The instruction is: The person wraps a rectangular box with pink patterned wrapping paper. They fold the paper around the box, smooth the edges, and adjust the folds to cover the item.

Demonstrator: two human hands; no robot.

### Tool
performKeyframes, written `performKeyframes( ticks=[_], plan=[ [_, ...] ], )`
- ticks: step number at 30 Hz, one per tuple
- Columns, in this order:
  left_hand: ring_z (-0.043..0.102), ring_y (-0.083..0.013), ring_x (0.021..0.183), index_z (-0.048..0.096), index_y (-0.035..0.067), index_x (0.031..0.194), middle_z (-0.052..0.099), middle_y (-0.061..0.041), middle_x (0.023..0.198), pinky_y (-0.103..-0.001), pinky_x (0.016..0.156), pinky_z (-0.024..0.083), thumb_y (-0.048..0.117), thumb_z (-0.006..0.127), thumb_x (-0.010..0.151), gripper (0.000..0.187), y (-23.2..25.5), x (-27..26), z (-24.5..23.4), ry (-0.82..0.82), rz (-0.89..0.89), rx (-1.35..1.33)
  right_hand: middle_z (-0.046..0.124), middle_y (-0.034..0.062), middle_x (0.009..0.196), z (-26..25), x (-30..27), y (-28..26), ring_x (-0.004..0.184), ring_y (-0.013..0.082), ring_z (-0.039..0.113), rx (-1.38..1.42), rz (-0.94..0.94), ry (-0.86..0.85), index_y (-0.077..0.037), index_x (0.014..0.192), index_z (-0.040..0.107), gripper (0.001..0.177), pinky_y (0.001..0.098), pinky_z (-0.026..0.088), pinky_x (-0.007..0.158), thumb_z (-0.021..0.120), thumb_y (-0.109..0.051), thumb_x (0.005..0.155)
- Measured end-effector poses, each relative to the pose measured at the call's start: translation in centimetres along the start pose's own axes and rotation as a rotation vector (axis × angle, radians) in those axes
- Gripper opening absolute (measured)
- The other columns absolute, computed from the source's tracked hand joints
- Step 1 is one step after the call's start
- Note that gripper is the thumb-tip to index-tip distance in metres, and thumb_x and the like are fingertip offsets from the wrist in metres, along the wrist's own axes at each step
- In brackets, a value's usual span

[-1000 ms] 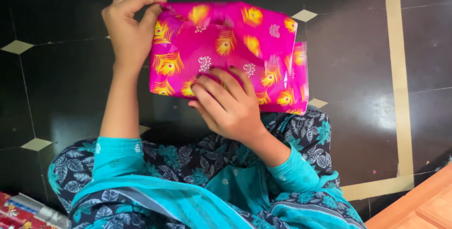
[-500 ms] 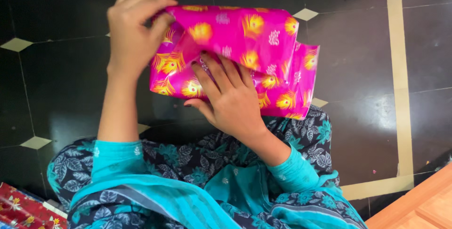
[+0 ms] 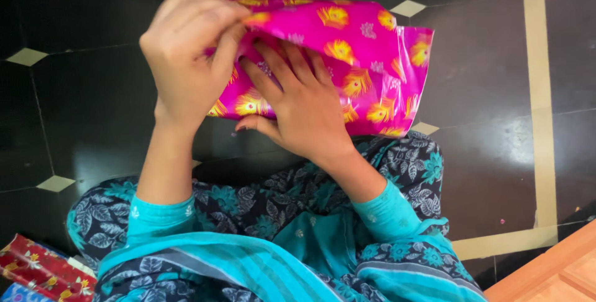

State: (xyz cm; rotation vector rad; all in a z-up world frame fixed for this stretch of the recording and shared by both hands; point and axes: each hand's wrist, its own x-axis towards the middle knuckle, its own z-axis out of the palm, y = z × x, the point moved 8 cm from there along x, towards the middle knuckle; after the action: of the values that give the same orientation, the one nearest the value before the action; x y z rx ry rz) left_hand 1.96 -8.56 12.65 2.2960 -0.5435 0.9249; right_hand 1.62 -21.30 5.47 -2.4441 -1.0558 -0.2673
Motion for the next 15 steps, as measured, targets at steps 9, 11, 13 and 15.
performKeyframes(
  ticks=[9,11,13,15],
  plan=[
    [0.069,-0.0289,0.1,0.076,0.006,0.098,0.072,-0.009,0.095,-0.042,0.089,0.052,0.005,0.081,0.087,0.012,0.8,-0.8,0.6,-0.344,-0.057,0.055,0.071,0.0111,0.117,0.5,0.0,0.5,0.102,0.0339,0.068,0.01,0.055,-0.1,-0.014,0.135,0.065,0.082,0.0485,0.052,0.084,0.067,-0.075,0.081],
    [0.069,-0.0283,0.099,0.075,0.006,0.095,0.073,-0.008,0.095,-0.043,0.088,0.051,0.006,0.08,0.086,0.01,1.1,-1.2,1.2,-0.382,-0.053,0.112,0.073,0.0073,0.096,2.0,-0.5,1.4,0.086,0.0285,0.07,-0.011,0.188,-0.299,-0.021,0.139,0.066,0.077,0.0433,0.053,0.073,0.066,-0.076,0.085],
    [0.069,-0.0281,0.098,0.075,0.006,0.093,0.073,-0.007,0.095,-0.043,0.088,0.051,0.008,0.079,0.085,0.009,1.1,-1.7,1.5,-0.409,-0.053,0.132,0.074,0.0056,0.088,1.5,-0.5,1.1,0.078,0.0259,0.071,-0.02,0.16,-0.216,-0.021,0.13,0.07,0.063,0.0405,0.053,0.067,0.069,-0.068,0.087],
    [0.069,-0.0282,0.097,0.074,0.005,0.091,0.072,-0.008,0.095,-0.044,0.09,0.052,0.01,0.079,0.084,0.009,1.2,-1.9,1.7,-0.433,-0.053,0.123,0.074,0.0059,0.091,-1.3,-0.7,-0.3,0.078,0.0259,0.07,-0.005,-0.034,0.156,-0.014,0.108,0.077,0.043,0.04,0.052,0.066,0.076,-0.052,0.09]
  ],
)
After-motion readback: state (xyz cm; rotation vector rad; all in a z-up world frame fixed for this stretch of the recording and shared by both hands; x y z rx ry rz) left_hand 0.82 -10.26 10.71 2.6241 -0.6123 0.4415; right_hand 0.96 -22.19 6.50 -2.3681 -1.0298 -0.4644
